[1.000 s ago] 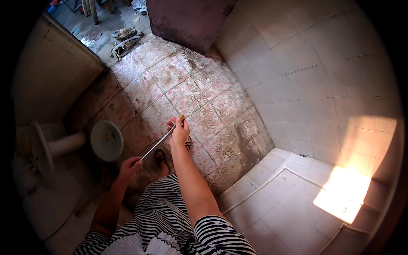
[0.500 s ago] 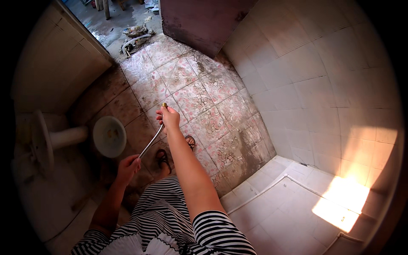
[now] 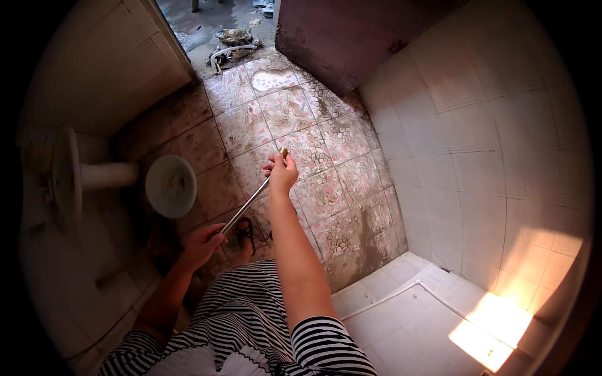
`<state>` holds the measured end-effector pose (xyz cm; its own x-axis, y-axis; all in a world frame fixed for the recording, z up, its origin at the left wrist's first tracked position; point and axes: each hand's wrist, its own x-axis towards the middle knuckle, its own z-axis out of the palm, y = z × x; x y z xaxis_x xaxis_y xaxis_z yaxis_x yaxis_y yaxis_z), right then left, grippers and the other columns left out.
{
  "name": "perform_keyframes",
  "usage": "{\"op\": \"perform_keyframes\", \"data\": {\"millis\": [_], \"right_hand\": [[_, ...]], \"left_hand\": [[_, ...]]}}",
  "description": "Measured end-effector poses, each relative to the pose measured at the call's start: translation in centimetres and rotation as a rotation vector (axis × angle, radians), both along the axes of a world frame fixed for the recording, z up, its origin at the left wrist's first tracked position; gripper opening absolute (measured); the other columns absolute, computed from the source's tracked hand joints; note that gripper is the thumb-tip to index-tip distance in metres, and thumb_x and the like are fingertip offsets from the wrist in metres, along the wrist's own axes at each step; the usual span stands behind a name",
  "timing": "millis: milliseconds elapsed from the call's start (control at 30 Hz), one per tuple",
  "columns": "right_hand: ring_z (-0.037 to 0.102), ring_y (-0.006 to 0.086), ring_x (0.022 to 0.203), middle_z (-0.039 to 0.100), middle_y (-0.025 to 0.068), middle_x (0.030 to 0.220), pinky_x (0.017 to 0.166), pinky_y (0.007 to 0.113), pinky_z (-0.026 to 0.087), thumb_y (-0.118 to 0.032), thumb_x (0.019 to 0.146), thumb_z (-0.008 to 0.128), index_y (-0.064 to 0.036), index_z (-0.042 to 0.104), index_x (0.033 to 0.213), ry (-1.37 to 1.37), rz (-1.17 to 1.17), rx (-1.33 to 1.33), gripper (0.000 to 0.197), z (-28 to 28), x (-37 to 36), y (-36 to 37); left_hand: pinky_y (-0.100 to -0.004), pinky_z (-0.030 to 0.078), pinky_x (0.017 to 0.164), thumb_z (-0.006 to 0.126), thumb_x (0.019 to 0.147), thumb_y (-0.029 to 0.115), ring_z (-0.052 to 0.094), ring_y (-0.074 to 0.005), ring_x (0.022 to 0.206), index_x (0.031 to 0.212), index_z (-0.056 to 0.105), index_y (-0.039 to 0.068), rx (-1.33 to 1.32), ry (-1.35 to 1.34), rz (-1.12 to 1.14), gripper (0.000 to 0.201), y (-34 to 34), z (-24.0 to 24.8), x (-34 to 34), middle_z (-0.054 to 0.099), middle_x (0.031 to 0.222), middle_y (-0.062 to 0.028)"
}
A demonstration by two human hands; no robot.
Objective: The person uses a broom to scrub a wet tiled floor in a bathroom, while handling a water hose and a bucket.
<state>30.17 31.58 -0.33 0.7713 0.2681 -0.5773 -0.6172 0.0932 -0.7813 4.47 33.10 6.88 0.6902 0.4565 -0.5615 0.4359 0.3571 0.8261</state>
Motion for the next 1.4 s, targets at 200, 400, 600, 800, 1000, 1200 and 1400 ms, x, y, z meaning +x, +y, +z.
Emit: {"op": "perform_keyframes", "data": {"millis": [200, 400, 600, 800, 1000, 1200, 1400], "right_hand": [[0.048, 0.0097, 0.045, 0.059, 0.0073, 0.073, 0.035, 0.02, 0.035, -0.015, 0.086, 0.053, 0.0011, 0.053, 0.107, 0.032, 0.108, -0.084, 0.027, -1.2, 0.8, 1.6], [0.046, 0.0085, 0.042, 0.057, 0.0055, 0.067, 0.034, 0.02, 0.032, -0.013, 0.083, 0.056, 0.001, 0.055, 0.108, 0.046, 0.346, -0.13, 0.028, -3.6, -1.2, 4.4], [0.048, 0.009, 0.041, 0.059, 0.0062, 0.067, 0.035, 0.021, 0.033, -0.011, 0.08, 0.058, 0.0015, 0.053, 0.115, 0.049, 0.539, -0.185, 0.037, -5.5, -5.3, 7.1], [0.055, 0.0119, 0.045, 0.061, 0.0067, 0.064, 0.042, 0.025, 0.043, -0.014, 0.076, 0.059, 0.001, 0.059, 0.107, -0.163, 0.933, -0.282, 0.035, -6.2, -10.2, 8.1], [0.053, 0.0105, 0.044, 0.061, 0.0092, 0.066, 0.037, 0.024, 0.038, -0.013, 0.077, 0.06, -0.0002, 0.052, 0.117, -0.2, 1.161, -0.215, 0.043, -7.1, -12.8, 7.6], [0.053, 0.0121, 0.043, 0.061, 0.0083, 0.068, 0.036, 0.024, 0.038, -0.013, 0.081, 0.055, -0.0015, 0.047, 0.123, -0.03, 0.714, -0.407, 0.044, -9.3, -11.1, 4.3], [0.052, 0.0114, 0.043, 0.06, 0.0085, 0.069, 0.035, 0.022, 0.036, -0.013, 0.086, 0.05, -0.0029, 0.04, 0.128, -0.073, 0.453, -0.393, 0.044, -10.7, -12.0, -1.3]], "left_hand": [[-0.0197, 0.045, 0.061, 0.052, 0.087, 0.011, 0.052, -0.0058, 0.065, 0.118, 0.05, -0.001, -0.145, 0.022, 0.034, 0.033, 1.0, 1.0, -0.8, 0.06, 0.081, -0.0034], [-0.0205, 0.046, 0.063, 0.05, 0.088, 0.01, 0.053, -0.007, 0.068, 0.119, 0.047, -0.002, -0.225, -0.006, 0.102, 0.032, 0.4, 0.0, -2.9, 0.06, 0.084, -0.0046], [-0.0224, 0.046, 0.066, 0.051, 0.088, 0.009, 0.054, -0.0085, 0.071, 0.12, 0.045, -0.002, -0.335, 0.075, 0.172, 0.034, 0.2, -0.1, -5.1, 0.06, 0.086, -0.0068], [-0.0234, 0.049, 0.066, 0.051, 0.087, 0.007, 0.056, -0.0089, 0.072, 0.115, 0.049, -0.003, -0.275, 0.059, 0.142, 0.029, -0.2, -0.8, -7.2, 0.06, 0.087, -0.0078], [-0.0264, 0.051, 0.067, 0.05, 0.087, 0.003, 0.059, -0.0131, 0.073, 0.114, 0.048, -0.005, -0.336, 0.038, 0.157, 0.029, -1.2, -1.4, -8.1, 0.061, 0.089, -0.0132], [-0.0271, 0.052, 0.068, 0.05, 0.087, 0.005, 0.059, -0.0129, 0.074, 0.113, 0.048, -0.005, -0.344, 0.062, 0.174, 0.028, -1.3, -2.7, -8.2, 0.061, 0.089, -0.0124], [-0.0248, 0.05, 0.062, 0.054, 0.085, 0.011, 0.059, -0.0108, 0.068, 0.11, 0.051, -0.006, -0.355, 0.078, 0.137, 0.03, -2.2, -4.5, -8.1, 0.061, 0.083, -0.0086]]}}
